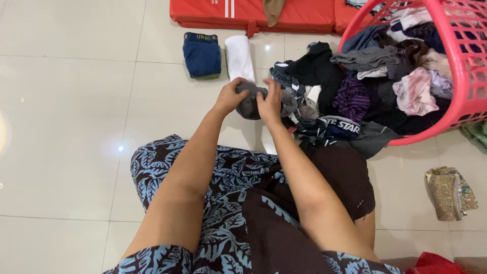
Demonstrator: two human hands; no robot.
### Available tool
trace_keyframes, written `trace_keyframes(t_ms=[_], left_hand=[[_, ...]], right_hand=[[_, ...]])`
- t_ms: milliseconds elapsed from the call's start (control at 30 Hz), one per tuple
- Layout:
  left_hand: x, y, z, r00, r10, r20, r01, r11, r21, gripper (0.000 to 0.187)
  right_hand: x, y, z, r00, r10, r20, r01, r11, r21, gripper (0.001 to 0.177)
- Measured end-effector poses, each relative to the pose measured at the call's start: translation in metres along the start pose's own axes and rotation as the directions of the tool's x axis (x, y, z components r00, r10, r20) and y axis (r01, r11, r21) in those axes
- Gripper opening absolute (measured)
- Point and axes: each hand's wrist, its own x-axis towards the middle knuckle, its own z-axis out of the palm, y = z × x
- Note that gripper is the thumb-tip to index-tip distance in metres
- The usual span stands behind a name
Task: The person sits on the floor and folds several items of clothing one by one, including shorts and shirts, placing each folded item into a neat stack on the floor. The person handles each garment by hand, smoothing and aligning edges before folding.
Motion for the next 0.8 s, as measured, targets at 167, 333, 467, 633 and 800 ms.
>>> trace_keyframes(t_ms=[167,333,467,633,800], left_hand=[[0.003,0.004,-0.014,0.977,0.172,0.126,-0.161,0.982,-0.094,0.033],[0.005,0.002,-0.029,0.987,0.162,-0.008,-0.163,0.985,-0.054,0.026],[0.006,-0.007,-0.033,0.97,0.173,-0.173,-0.182,0.983,-0.037,0.024],[0.009,-0.013,-0.04,0.931,0.185,-0.315,-0.198,0.98,-0.01,0.026],[0.005,-0.002,-0.039,0.896,0.274,-0.349,-0.242,0.961,0.133,0.027]], right_hand=[[0.01,-0.015,-0.012,0.96,-0.095,0.264,0.079,0.994,0.073,0.052],[0.013,-0.012,-0.022,0.901,0.093,0.425,0.063,0.939,-0.339,0.042],[0.013,-0.005,-0.032,0.928,-0.051,0.369,0.191,0.915,-0.356,0.041],[0.021,-0.012,-0.049,0.938,-0.121,0.324,0.231,0.917,-0.325,0.037],[0.025,-0.015,-0.049,0.903,0.166,0.397,-0.09,0.975,-0.202,0.034]])
